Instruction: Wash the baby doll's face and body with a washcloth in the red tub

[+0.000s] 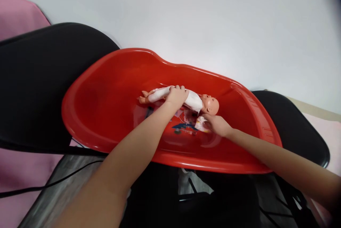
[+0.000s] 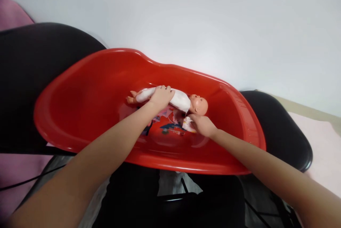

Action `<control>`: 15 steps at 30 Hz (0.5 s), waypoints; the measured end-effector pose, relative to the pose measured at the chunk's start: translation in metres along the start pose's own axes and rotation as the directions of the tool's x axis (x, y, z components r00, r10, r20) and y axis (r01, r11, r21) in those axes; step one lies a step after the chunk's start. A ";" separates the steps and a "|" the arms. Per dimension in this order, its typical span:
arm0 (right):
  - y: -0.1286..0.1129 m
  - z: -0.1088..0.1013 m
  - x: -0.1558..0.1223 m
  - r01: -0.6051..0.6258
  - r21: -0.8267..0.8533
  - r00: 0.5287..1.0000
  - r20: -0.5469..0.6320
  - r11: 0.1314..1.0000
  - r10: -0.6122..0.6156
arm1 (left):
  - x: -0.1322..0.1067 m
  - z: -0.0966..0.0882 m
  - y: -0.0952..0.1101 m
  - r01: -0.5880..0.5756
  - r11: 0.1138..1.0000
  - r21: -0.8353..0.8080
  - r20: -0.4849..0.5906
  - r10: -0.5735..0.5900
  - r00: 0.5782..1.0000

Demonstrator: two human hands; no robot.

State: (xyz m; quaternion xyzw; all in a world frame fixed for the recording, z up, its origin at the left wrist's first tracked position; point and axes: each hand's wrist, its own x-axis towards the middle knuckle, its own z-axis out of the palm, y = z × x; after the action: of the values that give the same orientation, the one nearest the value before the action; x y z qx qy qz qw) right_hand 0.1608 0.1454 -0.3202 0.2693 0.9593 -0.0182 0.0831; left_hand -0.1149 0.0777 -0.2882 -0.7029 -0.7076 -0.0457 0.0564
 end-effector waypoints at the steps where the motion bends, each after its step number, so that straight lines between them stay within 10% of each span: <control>1: -0.002 -0.005 0.002 -0.073 0.061 0.996 -0.037 0.995 0.075 | -0.001 -0.002 0.001 0.002 1.000 -0.005 0.012 -0.002 1.000; 9: -0.010 -0.010 0.006 -0.120 0.214 0.982 0.169 0.970 0.084 | -0.007 -0.010 0.007 -0.020 0.998 -0.054 0.077 0.024 0.997; 15: -0.041 -0.027 -0.017 -0.170 0.492 0.963 0.268 0.854 0.037 | -0.009 -0.010 0.012 -0.013 0.997 -0.077 0.328 0.038 0.944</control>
State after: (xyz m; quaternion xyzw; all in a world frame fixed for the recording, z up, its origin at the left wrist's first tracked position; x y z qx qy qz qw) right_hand 0.1496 0.1034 -0.2916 0.3288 0.8860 -0.3004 0.1292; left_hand -0.1023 0.0673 -0.2800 -0.7112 -0.6958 0.0470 -0.0882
